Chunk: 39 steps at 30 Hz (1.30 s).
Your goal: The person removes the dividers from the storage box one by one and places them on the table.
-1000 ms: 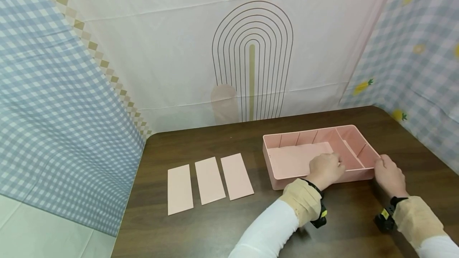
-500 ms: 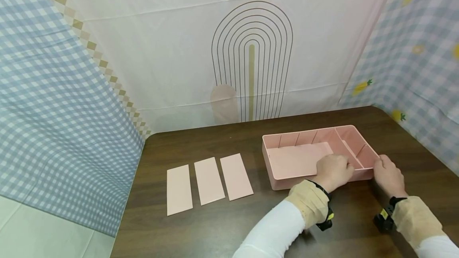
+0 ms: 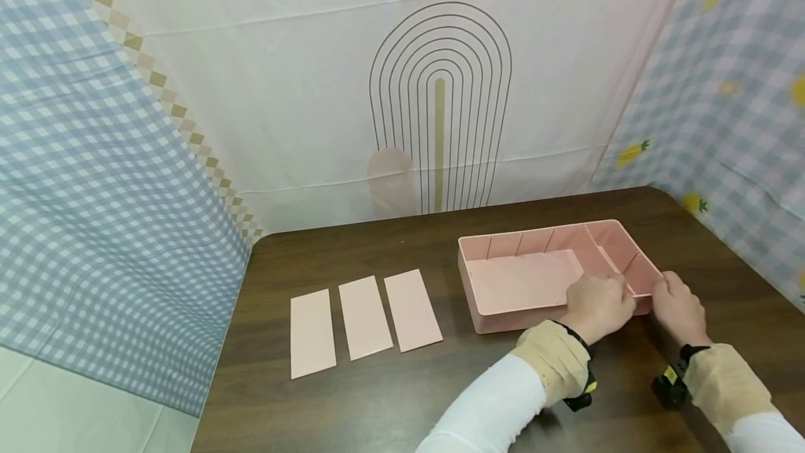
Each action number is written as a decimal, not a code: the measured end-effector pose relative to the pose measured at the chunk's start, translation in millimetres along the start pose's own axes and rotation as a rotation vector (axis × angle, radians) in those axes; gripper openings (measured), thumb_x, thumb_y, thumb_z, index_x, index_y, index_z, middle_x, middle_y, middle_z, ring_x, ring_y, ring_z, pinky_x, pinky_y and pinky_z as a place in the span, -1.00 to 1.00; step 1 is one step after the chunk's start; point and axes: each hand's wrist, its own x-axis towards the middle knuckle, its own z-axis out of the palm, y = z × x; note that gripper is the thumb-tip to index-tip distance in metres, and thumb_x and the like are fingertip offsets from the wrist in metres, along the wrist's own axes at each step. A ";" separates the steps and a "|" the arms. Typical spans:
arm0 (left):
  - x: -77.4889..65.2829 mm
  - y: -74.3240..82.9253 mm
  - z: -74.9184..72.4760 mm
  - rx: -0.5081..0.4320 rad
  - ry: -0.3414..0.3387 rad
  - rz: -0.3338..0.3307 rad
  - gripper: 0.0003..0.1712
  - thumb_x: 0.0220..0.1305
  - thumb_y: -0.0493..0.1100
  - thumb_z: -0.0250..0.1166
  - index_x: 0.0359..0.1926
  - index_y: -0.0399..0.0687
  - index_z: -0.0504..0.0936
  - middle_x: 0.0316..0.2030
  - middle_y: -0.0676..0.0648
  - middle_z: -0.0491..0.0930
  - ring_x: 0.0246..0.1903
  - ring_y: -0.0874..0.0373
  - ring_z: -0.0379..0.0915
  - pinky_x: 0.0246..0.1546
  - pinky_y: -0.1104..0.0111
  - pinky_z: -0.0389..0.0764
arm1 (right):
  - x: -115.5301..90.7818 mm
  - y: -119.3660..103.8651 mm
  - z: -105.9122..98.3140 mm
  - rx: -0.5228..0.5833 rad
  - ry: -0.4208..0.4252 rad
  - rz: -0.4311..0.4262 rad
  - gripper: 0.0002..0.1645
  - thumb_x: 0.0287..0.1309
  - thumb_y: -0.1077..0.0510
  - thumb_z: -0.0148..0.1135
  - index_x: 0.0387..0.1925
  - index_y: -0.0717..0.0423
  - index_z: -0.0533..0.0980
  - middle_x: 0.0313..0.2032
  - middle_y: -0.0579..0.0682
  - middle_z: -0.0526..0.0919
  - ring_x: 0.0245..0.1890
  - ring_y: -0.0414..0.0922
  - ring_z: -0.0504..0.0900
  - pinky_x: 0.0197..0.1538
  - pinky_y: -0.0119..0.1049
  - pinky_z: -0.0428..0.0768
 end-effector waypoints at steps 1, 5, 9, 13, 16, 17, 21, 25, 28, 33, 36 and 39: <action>0.1 0.2 0.7 0.004 -0.009 0.001 -0.86 0.18 0.16 0.06 -0.42 0.35 0.48 -0.56 0.27 0.37 -0.47 0.38 0.32 -0.65 0.44 0.28 | -0.1 -0.2 -0.2 0.001 -0.001 0.001 -0.48 0.27 0.05 -0.50 -0.07 0.38 0.24 -0.09 0.53 0.33 -0.21 0.47 0.33 -0.27 0.27 0.29; -0.7 -0.7 3.5 0.026 -0.029 0.017 -0.85 0.16 0.18 0.07 -0.30 0.36 0.49 -0.46 0.29 0.42 -0.42 0.38 0.34 -0.61 0.43 0.31 | -0.2 -1.1 -0.8 0.003 0.000 -0.003 -0.48 0.26 0.05 -0.50 -0.06 0.38 0.23 -0.08 0.53 0.33 -0.20 0.47 0.33 -0.26 0.27 0.29; -1.2 0.1 5.5 0.060 -0.046 0.050 -0.83 0.17 0.19 0.05 -0.27 0.36 0.48 -0.41 0.30 0.45 -0.40 0.36 0.35 -0.58 0.44 0.31 | 0.5 -0.2 -1.3 -0.001 -0.006 0.002 -0.48 0.27 0.05 -0.51 -0.05 0.39 0.22 -0.08 0.54 0.32 -0.20 0.48 0.32 -0.27 0.27 0.29; -0.4 4.3 6.0 0.099 -0.086 0.084 -0.78 0.20 0.21 0.00 -0.19 0.41 0.46 -0.27 0.35 0.48 -0.32 0.36 0.35 -0.47 0.45 0.34 | 1.1 0.6 -1.1 -0.003 -0.009 0.009 -0.48 0.27 0.04 -0.51 -0.06 0.39 0.22 -0.09 0.54 0.32 -0.21 0.48 0.33 -0.28 0.27 0.29; -0.4 7.6 6.4 0.113 -0.134 0.092 -0.73 0.20 0.23 -0.02 -0.11 0.44 0.43 -0.17 0.38 0.47 -0.26 0.37 0.33 -0.39 0.44 0.34 | 0.6 0.2 -0.8 0.000 -0.007 0.009 -0.48 0.27 0.04 -0.50 -0.06 0.39 0.23 -0.10 0.54 0.33 -0.21 0.47 0.33 -0.28 0.27 0.29; -0.4 8.3 6.6 0.112 -0.149 0.091 -0.72 0.19 0.23 -0.01 -0.09 0.45 0.42 -0.15 0.38 0.45 -0.24 0.37 0.33 -0.37 0.44 0.34 | 0.1 -0.2 -0.7 0.003 -0.006 0.010 -0.48 0.27 0.04 -0.50 -0.06 0.39 0.23 -0.10 0.53 0.33 -0.21 0.47 0.33 -0.27 0.27 0.29; -1.1 9.5 7.8 0.102 -0.182 0.090 -0.70 0.18 0.22 0.02 -0.04 0.48 0.38 -0.10 0.39 0.42 -0.18 0.38 0.31 -0.30 0.42 0.33 | -1.1 -1.3 -1.4 0.009 -0.012 0.013 -0.47 0.27 0.04 -0.51 -0.06 0.39 0.22 -0.10 0.53 0.33 -0.20 0.46 0.33 -0.26 0.28 0.28; -0.1 10.6 10.2 0.096 -0.204 0.073 -0.66 0.17 0.21 0.05 0.00 0.50 0.34 -0.07 0.40 0.38 -0.13 0.38 0.30 -0.25 0.40 0.32 | -1.3 -1.5 -1.9 0.011 -0.027 0.019 -0.47 0.27 0.04 -0.52 -0.04 0.40 0.21 -0.08 0.53 0.31 -0.18 0.46 0.32 -0.24 0.29 0.28; 0.9 11.8 12.1 0.099 -0.223 0.056 -0.63 0.15 0.21 0.09 0.01 0.50 0.32 -0.07 0.39 0.36 -0.13 0.37 0.28 -0.23 0.38 0.32 | -1.0 -0.8 -1.6 0.010 -0.038 0.021 -0.46 0.28 0.04 -0.52 -0.03 0.42 0.19 -0.07 0.54 0.30 -0.17 0.47 0.31 -0.23 0.29 0.28; 1.6 12.6 14.3 0.106 -0.226 0.056 -0.62 0.14 0.21 0.12 0.00 0.47 0.33 -0.11 0.36 0.37 -0.17 0.35 0.28 -0.24 0.37 0.32 | -0.2 0.8 -0.7 0.010 -0.038 0.017 -0.46 0.28 0.04 -0.53 -0.03 0.42 0.20 -0.08 0.53 0.31 -0.18 0.46 0.32 -0.23 0.29 0.29; 2.0 12.6 15.4 0.102 -0.217 0.056 -0.64 0.13 0.21 0.12 -0.02 0.46 0.34 -0.12 0.36 0.39 -0.19 0.34 0.28 -0.25 0.37 0.32 | 0.1 1.4 -0.8 0.012 -0.037 0.017 -0.45 0.29 0.04 -0.53 -0.03 0.42 0.20 -0.08 0.53 0.31 -0.19 0.46 0.32 -0.24 0.29 0.29; 2.7 12.5 15.7 0.109 -0.213 0.043 -0.68 0.13 0.20 0.13 -0.06 0.46 0.36 -0.17 0.34 0.41 -0.23 0.33 0.30 -0.28 0.37 0.33 | 0.0 0.9 -0.7 0.013 -0.048 0.020 -0.44 0.29 0.03 -0.53 -0.02 0.42 0.19 -0.08 0.53 0.31 -0.18 0.46 0.32 -0.24 0.29 0.29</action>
